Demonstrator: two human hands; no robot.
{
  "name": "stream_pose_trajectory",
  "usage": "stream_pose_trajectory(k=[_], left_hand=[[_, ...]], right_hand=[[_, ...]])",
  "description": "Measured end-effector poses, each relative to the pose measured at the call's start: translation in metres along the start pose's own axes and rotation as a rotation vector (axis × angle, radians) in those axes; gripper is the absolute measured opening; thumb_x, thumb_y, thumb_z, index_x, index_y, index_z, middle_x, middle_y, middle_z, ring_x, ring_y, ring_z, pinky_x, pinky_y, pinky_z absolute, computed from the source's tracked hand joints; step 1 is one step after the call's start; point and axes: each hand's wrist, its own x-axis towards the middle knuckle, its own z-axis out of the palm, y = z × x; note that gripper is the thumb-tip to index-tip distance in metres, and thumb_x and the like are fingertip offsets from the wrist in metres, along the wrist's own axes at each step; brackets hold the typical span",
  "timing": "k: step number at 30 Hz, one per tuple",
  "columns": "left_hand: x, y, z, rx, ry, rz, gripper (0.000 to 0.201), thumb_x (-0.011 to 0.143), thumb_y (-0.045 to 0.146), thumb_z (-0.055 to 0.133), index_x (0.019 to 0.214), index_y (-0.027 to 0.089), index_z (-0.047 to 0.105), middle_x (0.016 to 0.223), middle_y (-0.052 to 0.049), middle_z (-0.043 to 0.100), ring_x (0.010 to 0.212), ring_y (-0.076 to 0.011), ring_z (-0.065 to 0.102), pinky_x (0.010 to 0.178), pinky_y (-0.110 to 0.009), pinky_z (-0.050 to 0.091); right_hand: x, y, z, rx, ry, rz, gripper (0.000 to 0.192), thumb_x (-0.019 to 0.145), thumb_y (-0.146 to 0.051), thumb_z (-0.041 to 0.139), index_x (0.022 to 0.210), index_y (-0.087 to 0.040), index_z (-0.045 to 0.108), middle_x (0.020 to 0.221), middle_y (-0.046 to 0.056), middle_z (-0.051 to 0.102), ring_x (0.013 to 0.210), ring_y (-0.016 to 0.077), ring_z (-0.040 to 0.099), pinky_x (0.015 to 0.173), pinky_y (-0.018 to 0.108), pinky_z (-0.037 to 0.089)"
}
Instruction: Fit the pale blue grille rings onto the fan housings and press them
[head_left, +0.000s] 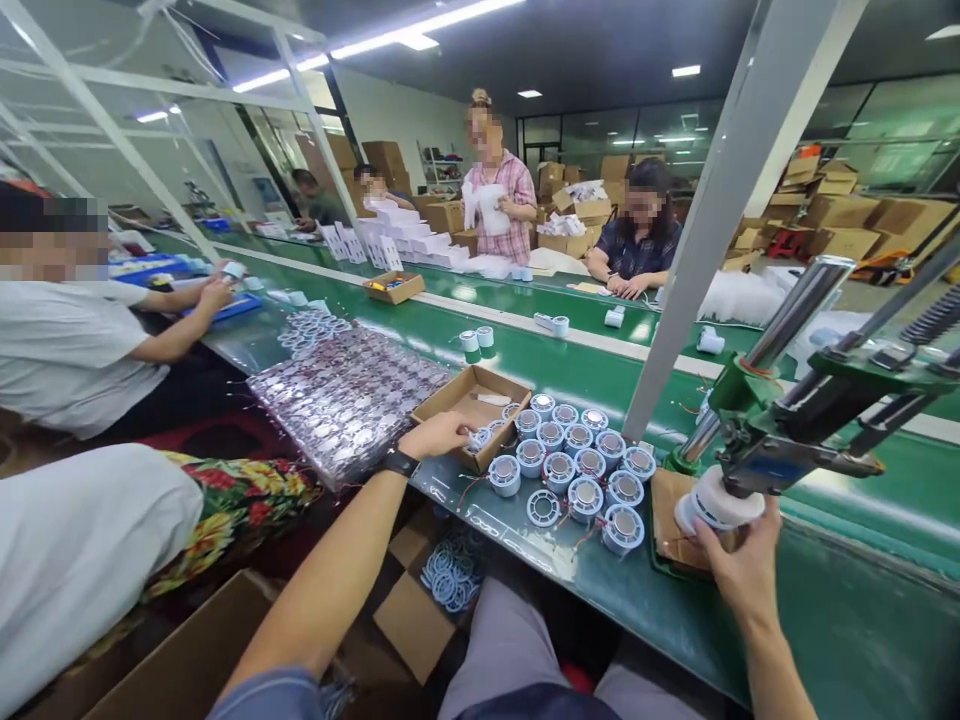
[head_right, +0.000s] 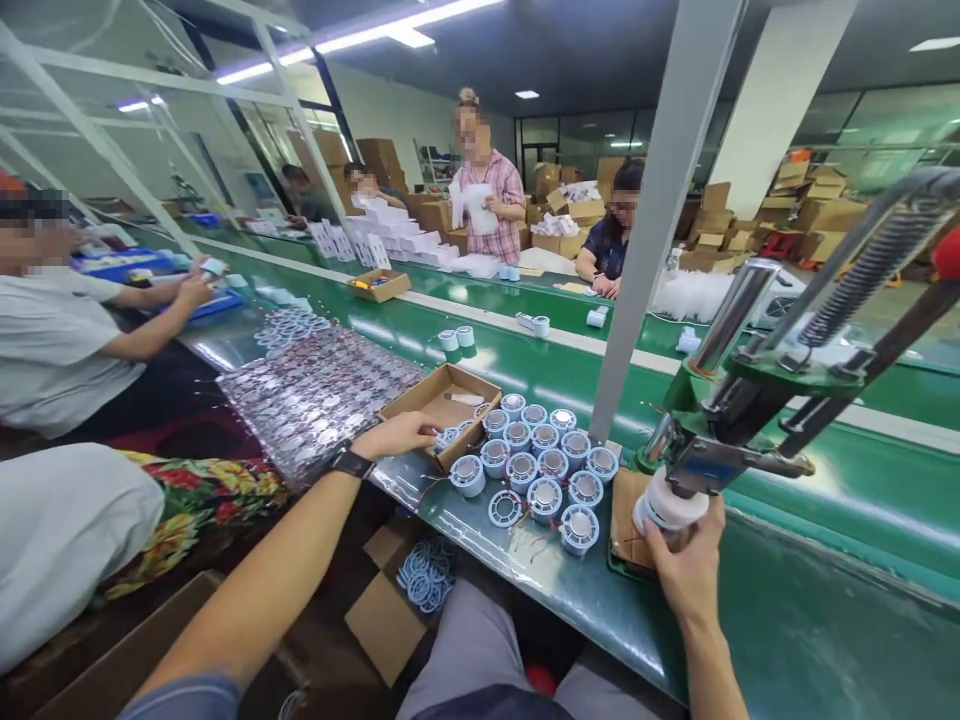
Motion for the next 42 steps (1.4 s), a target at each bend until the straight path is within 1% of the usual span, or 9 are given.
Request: stream_pose_trajectory(k=[5,10,16,19,21,27,32,38,42], left_hand=[[0.001,-0.002,0.007,0.025,0.079,0.021,0.016,0.093,0.029,0.065,0.084,0.016,0.069,0.088,-0.004,0.074,0.087,-0.0201,0.069,0.09,-0.04,0.053],[-0.023,0.006,0.016,-0.085,0.384,0.03,0.03,0.091,0.027,0.044,0.106,0.014,0.067,0.111,-0.015,0.073,0.103,-0.0297,0.066,0.097,-0.043,0.048],[-0.094,0.042,0.087,-0.278,0.172,0.161,0.022,0.083,0.023,0.049,0.087,0.021,0.07,0.088,-0.005,0.076,0.081,-0.0228,0.071,0.077,-0.032,0.056],[-0.118,0.066,0.137,-0.362,0.063,0.224,0.026,0.082,0.015,0.045,0.077,0.021,0.07,0.086,-0.005,0.075,0.082,-0.0202,0.071,0.078,-0.03,0.056],[-0.124,0.075,0.158,-0.4,0.036,0.231,0.03,0.084,0.013,0.043,0.078,0.021,0.072,0.088,-0.007,0.075,0.084,-0.0205,0.072,0.078,-0.031,0.057],[-0.122,0.075,0.147,-0.41,0.058,0.202,0.032,0.086,0.013,0.045,0.086,0.02,0.076,0.099,-0.01,0.077,0.095,-0.023,0.072,0.085,-0.034,0.057],[-0.129,0.082,0.13,-0.527,0.076,0.184,0.025,0.086,0.018,0.055,0.085,0.022,0.079,0.098,-0.008,0.078,0.091,-0.0221,0.074,0.072,-0.028,0.059],[-0.125,0.101,0.14,-0.569,0.008,0.217,0.024,0.086,0.017,0.057,0.089,0.023,0.08,0.103,-0.007,0.077,0.094,-0.0224,0.073,0.072,-0.028,0.058],[-0.124,0.114,0.143,-0.573,-0.061,0.243,0.021,0.087,0.016,0.057,0.09,0.023,0.077,0.102,-0.007,0.077,0.094,-0.0226,0.073,0.077,-0.029,0.058]], right_hand=[[-0.018,0.003,0.02,-0.086,0.179,0.037,0.087,0.078,-0.049,0.067,0.149,-0.014,0.031,0.13,0.018,0.052,0.117,0.0317,0.059,0.101,0.048,0.048],[-0.004,0.022,-0.045,-0.306,0.249,0.078,0.073,0.071,-0.05,0.07,0.131,-0.01,0.056,0.119,0.021,0.058,0.118,0.0424,0.053,0.105,0.064,0.038],[0.002,0.037,-0.112,-0.663,0.158,0.014,0.055,0.076,-0.054,0.059,0.121,-0.022,0.064,0.107,0.021,0.061,0.118,0.0487,0.053,0.098,0.066,0.042],[-0.026,0.001,-0.083,-0.621,0.159,-0.13,0.04,0.088,-0.041,0.055,0.123,-0.025,0.064,0.107,0.017,0.065,0.109,0.0412,0.062,0.095,0.061,0.048],[-0.054,-0.025,-0.041,-0.485,-0.074,-0.241,0.035,0.093,-0.034,0.053,0.124,-0.022,0.064,0.107,0.015,0.067,0.099,0.0329,0.067,0.087,0.053,0.055],[-0.111,-0.044,0.048,-0.372,-0.426,-0.383,0.037,0.095,-0.018,0.051,0.128,-0.025,0.066,0.147,0.015,0.053,0.135,0.0378,0.048,0.102,0.059,0.05],[-0.108,-0.024,0.03,-0.183,-0.411,-0.381,0.019,0.096,-0.014,0.049,0.099,-0.021,0.066,0.138,0.013,0.063,0.138,0.0312,0.05,0.102,0.053,0.054],[-0.102,-0.041,0.002,-0.205,-0.368,-0.37,0.044,0.094,-0.006,0.04,0.127,-0.022,0.063,0.148,0.015,0.052,0.141,0.0307,0.047,0.105,0.052,0.052],[-0.101,-0.077,-0.02,-0.068,-0.233,-0.156,0.038,0.095,-0.013,0.047,0.124,-0.026,0.068,0.121,0.012,0.067,0.108,0.0254,0.067,0.089,0.04,0.058]])
